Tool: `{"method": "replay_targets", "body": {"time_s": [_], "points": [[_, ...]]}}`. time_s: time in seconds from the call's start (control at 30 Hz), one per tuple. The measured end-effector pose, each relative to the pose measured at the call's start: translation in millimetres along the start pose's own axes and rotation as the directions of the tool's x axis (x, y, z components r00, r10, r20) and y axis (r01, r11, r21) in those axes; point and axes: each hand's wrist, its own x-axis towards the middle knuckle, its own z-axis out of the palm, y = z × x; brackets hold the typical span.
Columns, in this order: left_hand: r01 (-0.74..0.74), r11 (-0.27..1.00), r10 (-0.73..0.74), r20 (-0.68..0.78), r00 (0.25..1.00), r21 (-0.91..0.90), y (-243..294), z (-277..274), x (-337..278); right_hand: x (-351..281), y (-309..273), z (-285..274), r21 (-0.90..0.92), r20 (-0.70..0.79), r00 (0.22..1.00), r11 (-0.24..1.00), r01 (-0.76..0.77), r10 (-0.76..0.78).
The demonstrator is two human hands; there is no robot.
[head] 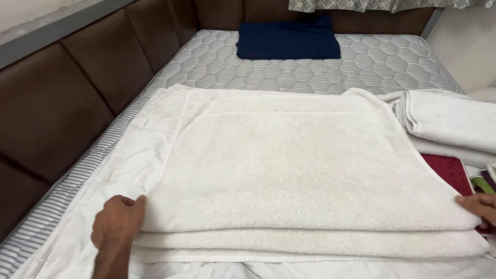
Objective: The person folds a white towel on a bed. They smooth the towel with both hands, fold it in half lengthwise, then fold it again to create a compact rectangle.
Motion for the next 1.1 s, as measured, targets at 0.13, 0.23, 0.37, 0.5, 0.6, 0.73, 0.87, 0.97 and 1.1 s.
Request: {"method": "replay_targets", "body": {"time_s": [0.13,0.23,0.37,0.5,0.6,0.73,0.87,0.97,1.1], "points": [[-0.069,0.996,0.064,-0.09,0.994,-0.064,-8,1,5,-9,-8,15,0.048,-0.027,1.0,0.999,0.017,-0.016],[-0.127,0.973,0.091,-0.185,0.979,-0.192,-20,-3,8,24,23,9,0.157,-0.032,0.998,0.986,0.051,-0.047],[-0.228,0.909,0.109,-0.329,0.938,-0.349,-25,-7,12,33,40,-2,0.182,0.0,1.0,0.983,0.027,-0.027],[-0.157,0.914,0.039,-0.305,0.952,-0.374,-41,-8,22,20,41,-10,0.124,0.043,0.999,0.992,-0.013,0.008],[-0.082,0.964,0.013,-0.266,0.964,-0.251,-70,10,58,8,49,-15,0.074,0.077,0.996,0.996,-0.053,0.047],[0.007,0.997,0.003,-0.132,0.991,0.079,-90,37,99,-8,53,-18,0.007,0.127,0.988,0.995,-0.095,0.093],[-0.025,0.981,0.057,-0.166,0.985,0.19,-40,1,15,-22,51,-6,-0.05,0.189,0.973,0.991,-0.122,0.129],[-0.377,0.912,0.409,-0.315,0.856,0.159,-23,11,-13,35,98,10,0.065,0.034,0.999,0.997,0.033,-0.035],[-0.6,0.758,0.647,-0.178,0.741,0.255,16,49,-60,-127,-119,51,-0.257,-0.347,0.778,0.851,0.458,-0.523]]}}
